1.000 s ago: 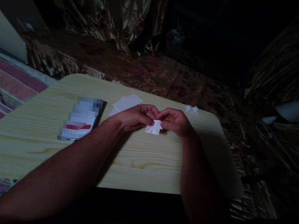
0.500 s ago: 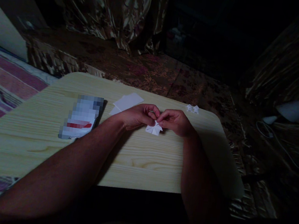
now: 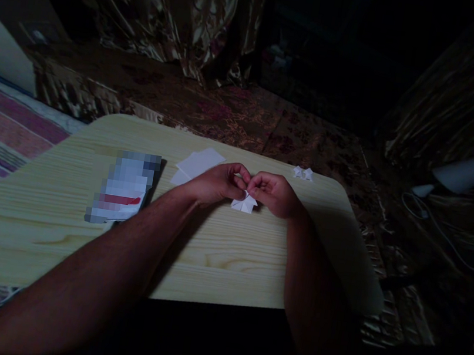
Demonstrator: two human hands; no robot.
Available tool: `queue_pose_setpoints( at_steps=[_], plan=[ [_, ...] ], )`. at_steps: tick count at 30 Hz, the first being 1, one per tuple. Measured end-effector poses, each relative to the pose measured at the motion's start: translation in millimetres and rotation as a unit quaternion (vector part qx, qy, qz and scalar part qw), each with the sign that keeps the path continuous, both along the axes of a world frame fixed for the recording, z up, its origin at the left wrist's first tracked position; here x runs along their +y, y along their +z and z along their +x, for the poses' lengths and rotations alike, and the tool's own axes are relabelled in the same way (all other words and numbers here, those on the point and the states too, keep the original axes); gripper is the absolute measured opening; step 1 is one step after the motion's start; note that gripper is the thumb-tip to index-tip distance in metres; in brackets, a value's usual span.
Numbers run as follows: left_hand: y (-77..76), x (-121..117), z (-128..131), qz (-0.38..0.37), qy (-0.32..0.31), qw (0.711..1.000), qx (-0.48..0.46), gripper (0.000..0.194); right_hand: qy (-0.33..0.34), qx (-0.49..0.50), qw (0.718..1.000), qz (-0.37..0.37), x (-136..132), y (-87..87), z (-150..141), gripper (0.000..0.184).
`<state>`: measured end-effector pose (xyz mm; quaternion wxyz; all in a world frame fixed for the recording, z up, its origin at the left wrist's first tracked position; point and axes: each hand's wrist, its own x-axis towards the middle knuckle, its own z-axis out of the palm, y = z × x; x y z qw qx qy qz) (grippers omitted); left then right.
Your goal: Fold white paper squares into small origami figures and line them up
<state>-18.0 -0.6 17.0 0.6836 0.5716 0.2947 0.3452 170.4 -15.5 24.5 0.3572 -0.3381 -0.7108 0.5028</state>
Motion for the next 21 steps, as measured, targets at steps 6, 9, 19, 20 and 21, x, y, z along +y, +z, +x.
queue_pose_setpoints(
  at_steps=[6, 9, 19, 20, 21],
  plan=[
    [2.1, -3.2, 1.8, -0.012, 0.040, 0.999, 0.001, 0.037, -0.045, -0.016, 0.999, 0.016, 0.0, 0.1, -2.8, 0.017],
    [1.7, -3.4, 2.9, -0.020, 0.047, 0.999, 0.006, 0.037, -0.062, -0.024, 0.998, 0.024, 0.7, -1.2, -3.3, 0.016],
    [4.5, -3.9, 4.0, -0.027, 0.048, 0.998, 0.023, 0.038, -0.087, -0.048, 0.994, 0.054, 3.0, -7.3, -4.6, 0.017],
    [4.4, -3.8, 3.8, -0.026, 0.048, 0.998, 0.021, 0.038, -0.089, -0.051, 0.993, 0.057, 3.0, -7.2, -4.8, 0.018],
    [4.2, -3.8, 3.6, -0.025, 0.047, 0.998, 0.018, 0.038, -0.092, -0.056, 0.992, 0.060, 2.9, -7.1, -5.0, 0.018]
  ],
)
